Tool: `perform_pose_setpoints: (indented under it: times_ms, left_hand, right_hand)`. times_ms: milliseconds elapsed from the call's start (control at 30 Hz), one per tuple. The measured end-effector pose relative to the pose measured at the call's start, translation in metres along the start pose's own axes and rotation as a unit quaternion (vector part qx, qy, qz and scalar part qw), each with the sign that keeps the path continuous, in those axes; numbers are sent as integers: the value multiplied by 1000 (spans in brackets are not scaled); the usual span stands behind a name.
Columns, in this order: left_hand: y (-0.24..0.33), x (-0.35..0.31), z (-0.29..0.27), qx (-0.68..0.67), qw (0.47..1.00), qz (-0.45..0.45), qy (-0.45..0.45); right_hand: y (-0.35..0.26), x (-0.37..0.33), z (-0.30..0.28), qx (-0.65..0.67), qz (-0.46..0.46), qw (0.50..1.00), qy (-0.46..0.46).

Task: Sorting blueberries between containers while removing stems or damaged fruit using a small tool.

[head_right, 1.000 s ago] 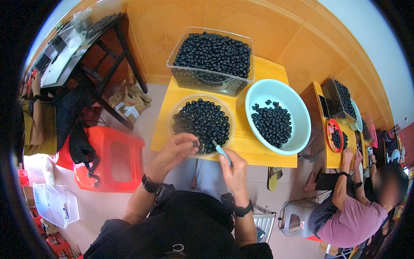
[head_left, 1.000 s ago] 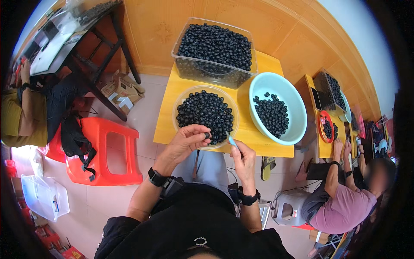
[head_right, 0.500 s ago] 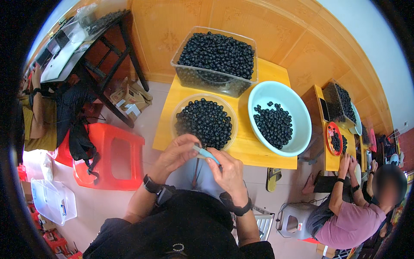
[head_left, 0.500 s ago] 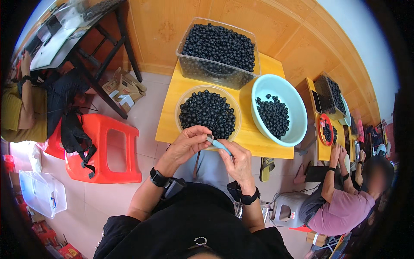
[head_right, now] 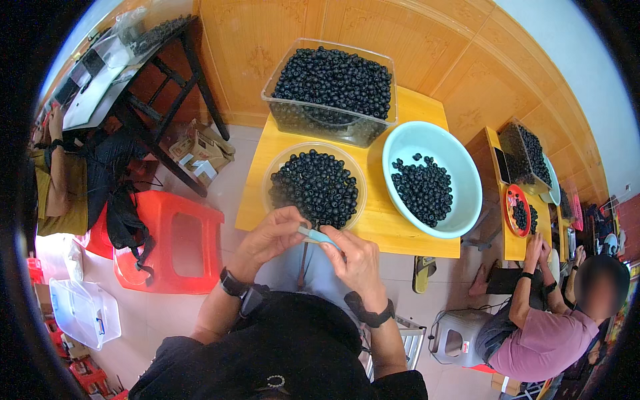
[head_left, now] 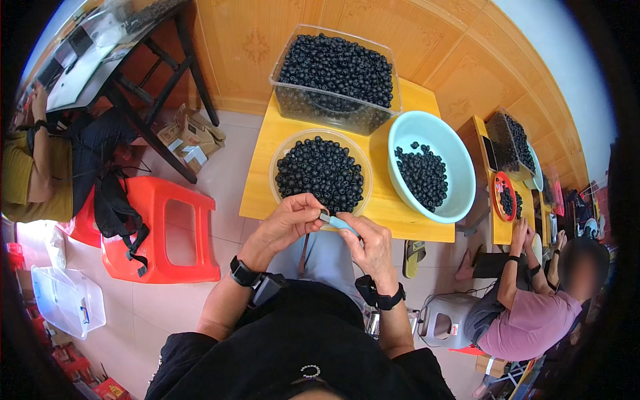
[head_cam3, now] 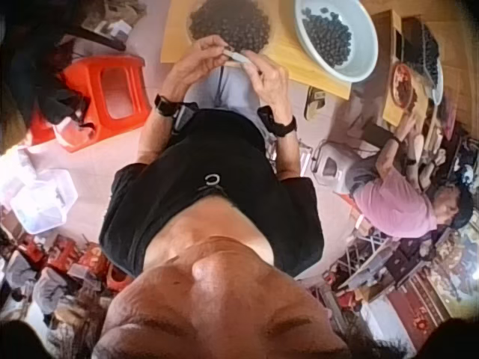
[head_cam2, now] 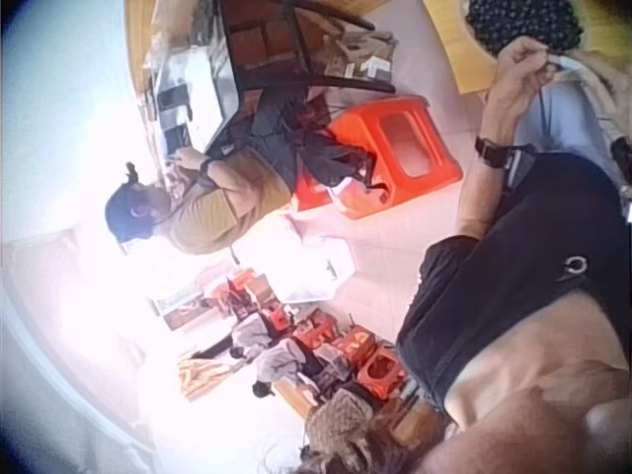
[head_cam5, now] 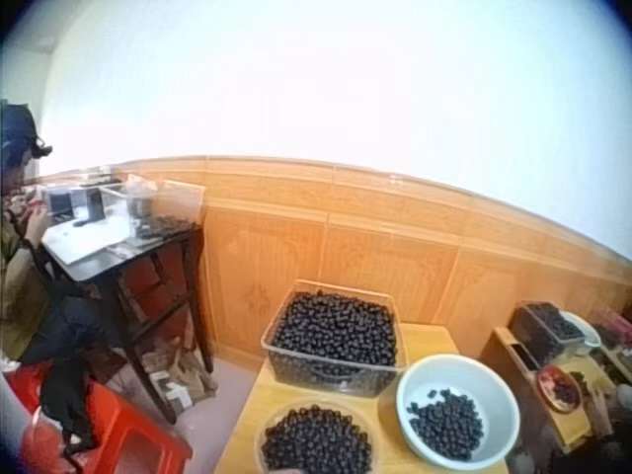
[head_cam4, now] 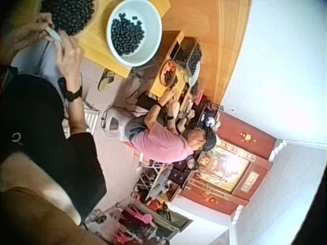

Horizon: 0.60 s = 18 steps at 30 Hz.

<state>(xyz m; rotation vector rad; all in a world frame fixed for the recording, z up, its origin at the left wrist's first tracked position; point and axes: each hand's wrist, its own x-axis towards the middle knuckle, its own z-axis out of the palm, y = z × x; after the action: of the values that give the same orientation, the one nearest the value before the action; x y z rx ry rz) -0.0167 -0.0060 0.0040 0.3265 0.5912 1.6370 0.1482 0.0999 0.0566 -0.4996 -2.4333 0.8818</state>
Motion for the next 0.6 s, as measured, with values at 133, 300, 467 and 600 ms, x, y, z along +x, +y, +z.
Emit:
perform_pose_setpoints:
  times_ms: [133, 300, 467, 600]
  left_hand:
    - [9, -8, 13, -26, 996, -17, -84]
    - [8, -6, 4, -4, 999, -8, -31]
    - [3, -3, 6, 7, 1000, -6, 18]
    - [2, -5, 4, 45, 999, -15, 9]
  right_hand:
    - [37, 5, -1, -42, 85, 993, 67]
    - [22, 2, -13, -9, 110, 994, 24]
    - [-3, 4, 2, 197, 138, 971, 5]
    - [-11, 5, 15, 272, 134, 953, -19]
